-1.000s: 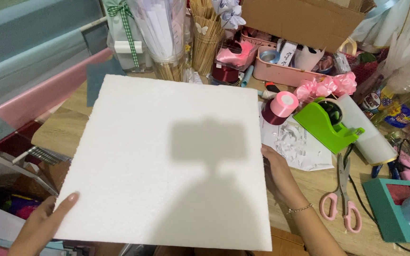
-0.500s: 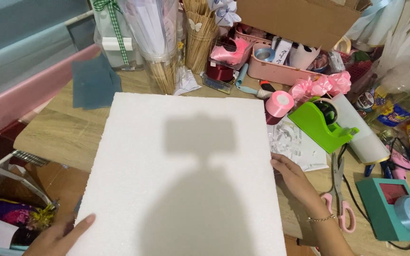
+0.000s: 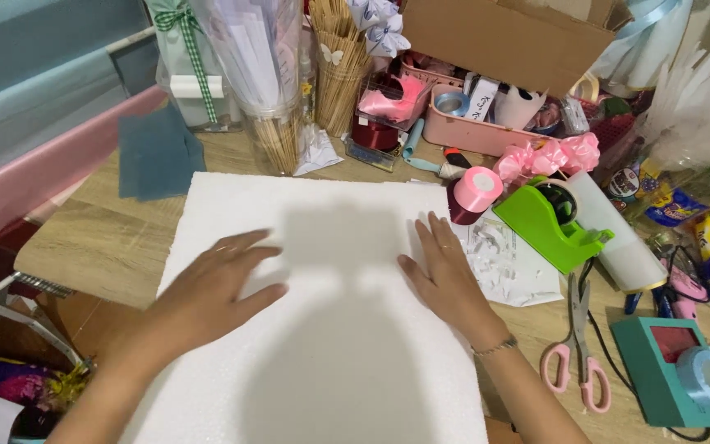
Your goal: The person handles a roll of blue tape and a teal box on a cluttered table. They then position the box on a large white foam sheet and use a utility knife to cut the foam along the edge of the box.
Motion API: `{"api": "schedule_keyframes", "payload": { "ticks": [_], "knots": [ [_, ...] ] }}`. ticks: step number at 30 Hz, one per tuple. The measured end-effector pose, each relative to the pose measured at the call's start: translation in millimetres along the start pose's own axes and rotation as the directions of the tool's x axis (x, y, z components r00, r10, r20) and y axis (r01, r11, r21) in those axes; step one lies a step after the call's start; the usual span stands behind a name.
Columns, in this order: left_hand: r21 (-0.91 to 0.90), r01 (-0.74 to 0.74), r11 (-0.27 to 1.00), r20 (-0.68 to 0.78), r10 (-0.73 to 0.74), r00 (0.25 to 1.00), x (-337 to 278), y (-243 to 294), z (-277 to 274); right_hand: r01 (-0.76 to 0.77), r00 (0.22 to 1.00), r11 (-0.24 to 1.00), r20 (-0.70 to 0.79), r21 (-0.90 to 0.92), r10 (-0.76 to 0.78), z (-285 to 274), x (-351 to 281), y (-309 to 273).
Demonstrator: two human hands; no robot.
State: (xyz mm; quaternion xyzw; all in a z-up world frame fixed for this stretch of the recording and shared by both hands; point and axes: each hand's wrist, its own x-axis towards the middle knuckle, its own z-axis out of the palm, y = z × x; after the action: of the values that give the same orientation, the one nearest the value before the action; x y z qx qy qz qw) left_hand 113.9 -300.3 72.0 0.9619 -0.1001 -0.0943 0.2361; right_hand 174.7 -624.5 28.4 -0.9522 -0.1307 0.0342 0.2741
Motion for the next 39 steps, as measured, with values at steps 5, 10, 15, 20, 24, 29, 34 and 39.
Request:
{"api": "schedule_keyframes", "payload": {
  "ticks": [5, 10, 15, 20, 24, 29, 34, 39],
  "knots": [
    [0.186, -0.146, 0.972, -0.115, 0.169, 0.979, 128.2, 39.8, 77.2, -0.085, 0.995, 0.975, 0.031, -0.203, 0.094, 18.4, 42.1, -10.3],
    [0.284, -0.037, 0.958, 0.009, 0.035, 0.999, 162.5, 63.8, 111.6, -0.143, 0.986, 0.958, 0.046, -0.247, 0.159, 30.6, 51.3, -1.9],
    [0.348, -0.081, 0.934, -0.286, 0.188, 0.940, 169.8, 43.8, 147.8, -0.102, 0.994, 0.961, 0.019, -0.258, 0.110, 37.4, 52.3, 8.3],
    [0.341, -0.134, 0.930, -0.459, 0.289, 0.840, 172.3, 37.8, 157.6, -0.091, 0.995, 0.964, 0.008, -0.251, 0.096, 38.7, 53.5, 11.1],
    [0.317, -0.147, 0.937, -0.465, 0.289, 0.837, 171.3, 35.9, 161.0, -0.095, 0.995, 0.964, 0.006, -0.247, 0.100, 39.5, 53.8, 10.5],
    [0.312, -0.143, 0.939, -0.474, 0.285, 0.833, 171.5, 35.4, 163.1, -0.104, 0.994, 0.966, 0.005, -0.239, 0.108, 39.6, 52.7, 10.7],
    [0.321, -0.138, 0.937, -0.505, 0.292, 0.812, 174.3, 33.6, 166.6, -0.090, 0.996, 0.962, -0.007, -0.257, 0.091, 40.9, 53.4, 11.9],
    [0.315, -0.139, 0.939, -0.506, 0.289, 0.813, 173.1, 35.1, 164.7, -0.093, 0.995, 0.961, -0.002, -0.262, 0.095, 42.2, 53.6, 13.0]
  ]
}}
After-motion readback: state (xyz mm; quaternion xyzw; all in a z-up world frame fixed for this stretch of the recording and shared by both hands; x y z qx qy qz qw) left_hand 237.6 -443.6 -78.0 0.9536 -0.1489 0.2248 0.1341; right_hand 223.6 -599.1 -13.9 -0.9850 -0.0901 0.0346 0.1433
